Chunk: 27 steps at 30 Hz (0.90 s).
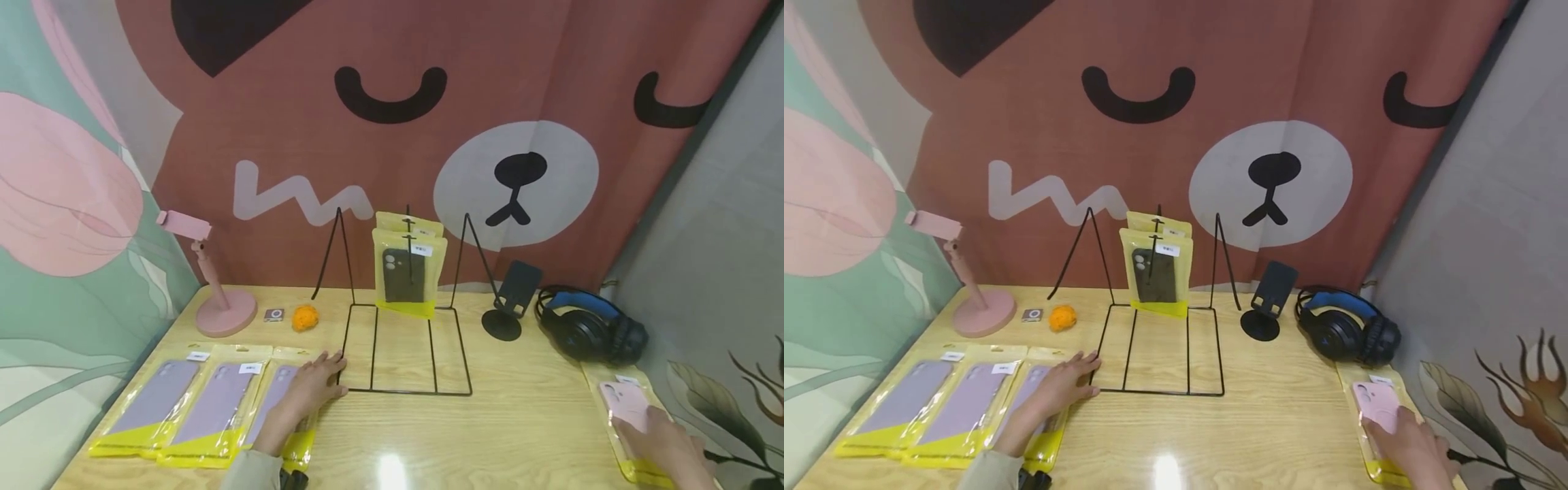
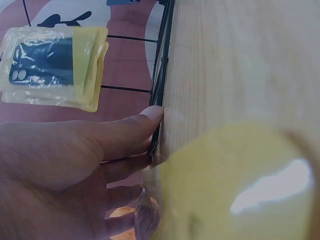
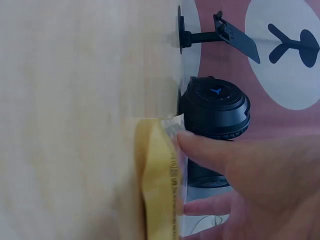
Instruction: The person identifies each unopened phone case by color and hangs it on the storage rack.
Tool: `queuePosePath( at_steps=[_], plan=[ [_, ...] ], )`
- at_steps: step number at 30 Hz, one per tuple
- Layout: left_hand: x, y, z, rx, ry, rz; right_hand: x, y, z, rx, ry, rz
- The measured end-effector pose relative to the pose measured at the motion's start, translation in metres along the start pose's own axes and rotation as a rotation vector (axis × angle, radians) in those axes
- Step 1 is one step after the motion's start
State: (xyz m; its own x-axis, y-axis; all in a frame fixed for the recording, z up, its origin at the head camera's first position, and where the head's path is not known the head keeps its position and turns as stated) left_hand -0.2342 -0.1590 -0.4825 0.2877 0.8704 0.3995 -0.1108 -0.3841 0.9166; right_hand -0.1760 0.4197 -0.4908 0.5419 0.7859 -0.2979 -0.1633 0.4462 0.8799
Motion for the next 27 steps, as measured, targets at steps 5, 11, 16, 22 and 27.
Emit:
queuePosePath(
  at_steps=[5,11,16,22,27],
  plan=[
    [-0.001,0.001,0.000,0.001,0.002,0.007,0.004,-0.005,0.000,0.006,-0.002,0.010],
    [0.000,0.000,0.000,-0.013,0.002,0.011,0.002,-0.004,0.003,0.066,0.106,-0.002],
    [0.001,-0.003,0.000,-0.014,0.002,0.015,0.004,-0.004,0.005,0.104,0.203,-0.034],
    [0.001,-0.004,-0.001,-0.002,-0.005,0.012,-0.003,0.009,0.012,0.067,0.362,-0.124],
    [0.000,-0.003,-0.001,0.007,-0.006,-0.001,-0.018,0.021,0.030,0.148,0.517,-0.207]
  ],
)
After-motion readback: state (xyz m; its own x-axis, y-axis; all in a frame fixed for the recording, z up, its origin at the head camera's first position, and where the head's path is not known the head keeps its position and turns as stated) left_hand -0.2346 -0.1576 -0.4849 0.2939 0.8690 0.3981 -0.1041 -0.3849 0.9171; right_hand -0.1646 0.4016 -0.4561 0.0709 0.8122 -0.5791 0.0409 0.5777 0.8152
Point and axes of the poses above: each hand's wrist, its own z-axis away from the middle knuckle, its own y-axis out of the back of the hand, x = y × z, the point moved 3 cm from there along -z, towards the middle knuckle, and after that the axes turned 7 degrees about -z, right-handed, at the moved point
